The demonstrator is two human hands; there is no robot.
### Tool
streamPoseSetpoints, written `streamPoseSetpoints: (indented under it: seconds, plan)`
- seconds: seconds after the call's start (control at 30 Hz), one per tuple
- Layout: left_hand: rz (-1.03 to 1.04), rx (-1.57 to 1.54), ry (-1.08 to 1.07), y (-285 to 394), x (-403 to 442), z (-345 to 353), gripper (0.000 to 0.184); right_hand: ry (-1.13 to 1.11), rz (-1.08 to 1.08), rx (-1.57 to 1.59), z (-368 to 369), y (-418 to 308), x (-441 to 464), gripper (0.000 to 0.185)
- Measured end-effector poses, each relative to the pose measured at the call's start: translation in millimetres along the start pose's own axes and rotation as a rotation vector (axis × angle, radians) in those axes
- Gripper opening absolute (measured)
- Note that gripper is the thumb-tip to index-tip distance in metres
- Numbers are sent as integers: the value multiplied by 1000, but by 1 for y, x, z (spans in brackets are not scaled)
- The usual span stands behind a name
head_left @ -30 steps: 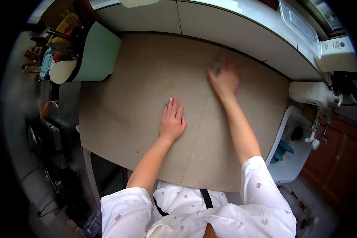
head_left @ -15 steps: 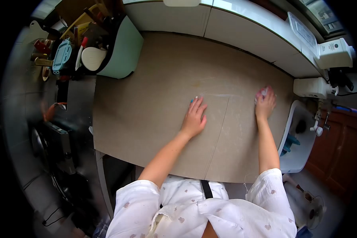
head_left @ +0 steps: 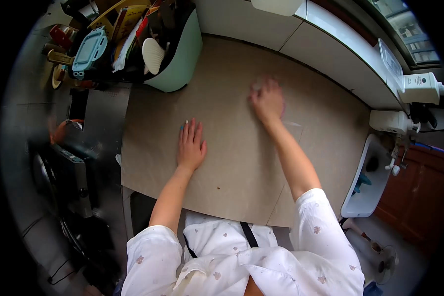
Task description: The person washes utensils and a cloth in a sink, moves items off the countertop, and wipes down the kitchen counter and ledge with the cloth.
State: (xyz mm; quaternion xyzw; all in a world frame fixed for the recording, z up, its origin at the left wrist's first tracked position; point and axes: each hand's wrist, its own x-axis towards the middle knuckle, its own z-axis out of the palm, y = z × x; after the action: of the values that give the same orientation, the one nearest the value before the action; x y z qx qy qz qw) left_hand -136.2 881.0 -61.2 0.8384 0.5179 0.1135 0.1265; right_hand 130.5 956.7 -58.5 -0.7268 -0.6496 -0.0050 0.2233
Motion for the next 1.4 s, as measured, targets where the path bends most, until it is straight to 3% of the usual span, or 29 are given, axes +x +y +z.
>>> streamPoseSetpoints:
  seconds: [0.1,0.17,0.23,0.3,0.43,0.5,0.6,0.7,0.77,0.87,1.0,1.1,1.17,1.2,1.27,1.33,1.4]
  plan:
    - [-4,-6,-5,-1,-1,1,61,-150,-330,138,-10,-58,-47,55]
    - [-7,9,-15,0,-3,-1,61,-262,-425,152,-35,-52,-93,62]
    - [-7,30,-11,-2,2,-1,61,-365,-351,71,-59,-15,-128,64]
    - [1,15,3,-3,-2,1,61,-204,-147,-18,-60,35,-135,60]
    - [1,5,-6,-2,-1,0,61,125,303,-268,-31,74,-46,52]
    - [7,4,13,-2,-1,2,61,105,268,-238,-13,45,-2,48]
    - [23,20,32,-3,-1,4,61,64,-68,-64,17,-41,5,47]
    - [18,21,21,-4,-1,5,62,-130,-289,168,-6,-93,-59,55]
    - [23,16,17,-4,0,4,62,-243,-306,182,-27,-77,-113,63]
    - [15,3,12,-2,0,2,63,-326,-136,-11,-68,-10,-159,68]
    - [23,-8,42,-3,-2,6,63,-3,318,-249,-64,89,-126,59]
    - [30,7,53,-4,-2,8,62,202,489,-349,-35,93,-60,53]
    - [42,9,54,-5,-2,8,62,161,317,-315,-11,53,-32,51]
    - [48,12,55,-5,-1,8,61,74,293,-97,-11,13,-23,51]
    - [61,9,68,-8,0,10,61,15,53,17,-2,-49,-36,51]
    - [80,8,78,-6,-1,8,60,-131,-65,145,-6,-88,-63,56]
    - [32,-181,106,-4,-2,1,60,-197,-66,422,-9,-99,-89,62]
